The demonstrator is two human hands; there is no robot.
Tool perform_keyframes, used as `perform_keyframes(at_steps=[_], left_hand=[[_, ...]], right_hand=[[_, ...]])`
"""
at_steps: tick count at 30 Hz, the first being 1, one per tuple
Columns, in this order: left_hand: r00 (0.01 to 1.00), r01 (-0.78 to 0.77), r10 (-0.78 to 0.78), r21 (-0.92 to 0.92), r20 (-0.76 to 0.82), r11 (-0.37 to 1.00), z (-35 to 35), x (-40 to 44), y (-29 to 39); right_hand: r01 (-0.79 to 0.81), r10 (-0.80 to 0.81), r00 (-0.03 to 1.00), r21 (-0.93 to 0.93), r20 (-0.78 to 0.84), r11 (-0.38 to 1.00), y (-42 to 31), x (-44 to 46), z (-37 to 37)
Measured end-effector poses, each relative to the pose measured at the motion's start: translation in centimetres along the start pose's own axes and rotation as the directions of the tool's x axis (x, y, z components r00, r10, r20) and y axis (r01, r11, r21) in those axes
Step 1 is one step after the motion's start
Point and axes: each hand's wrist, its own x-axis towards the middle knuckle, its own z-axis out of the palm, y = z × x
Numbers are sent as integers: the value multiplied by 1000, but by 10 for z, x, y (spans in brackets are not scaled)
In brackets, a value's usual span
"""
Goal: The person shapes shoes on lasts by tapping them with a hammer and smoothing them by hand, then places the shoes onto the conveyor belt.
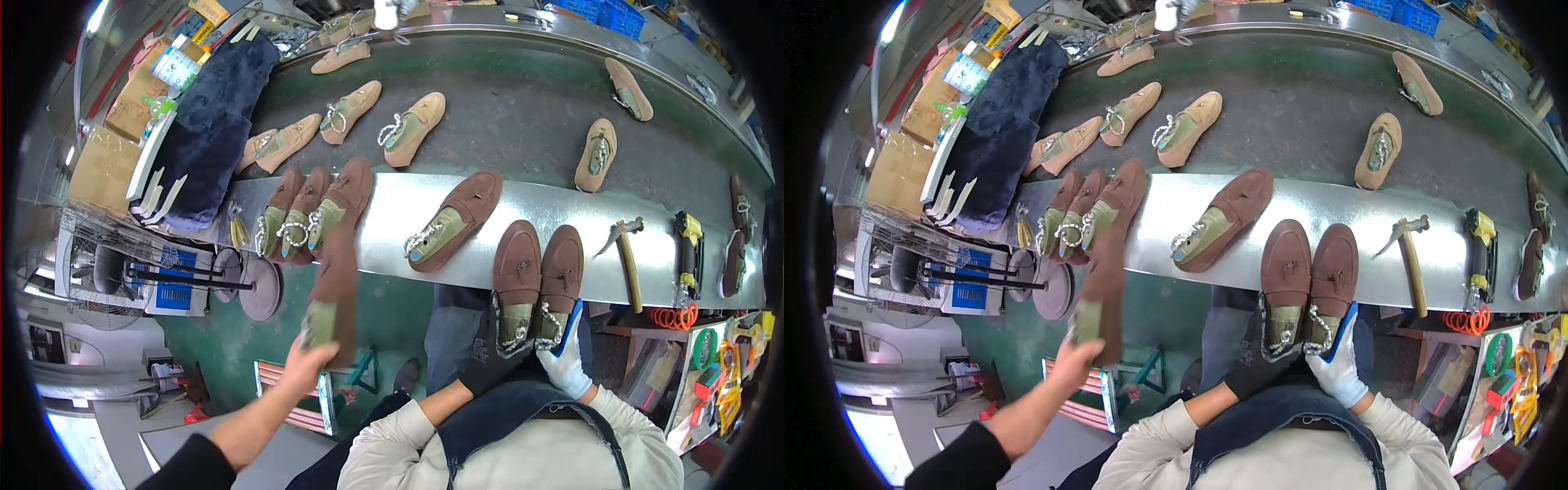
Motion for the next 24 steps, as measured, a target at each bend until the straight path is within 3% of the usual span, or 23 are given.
perform_keyframes(at_steps=[15,20,24], left_hand=[[995,-99,100,51,-17,994,-5,-8,-10],[989,150,-150,-17,15,989,-9,-19,-14],[983,181,-178,-59,53,982,-2,-35,-10]], right_hand=[[-62,54,996,122,68,991,-26,13,-1],[-44,35,997,124,75,991,-13,13,1],[-40,29,993,85,118,996,-19,10,-12]])
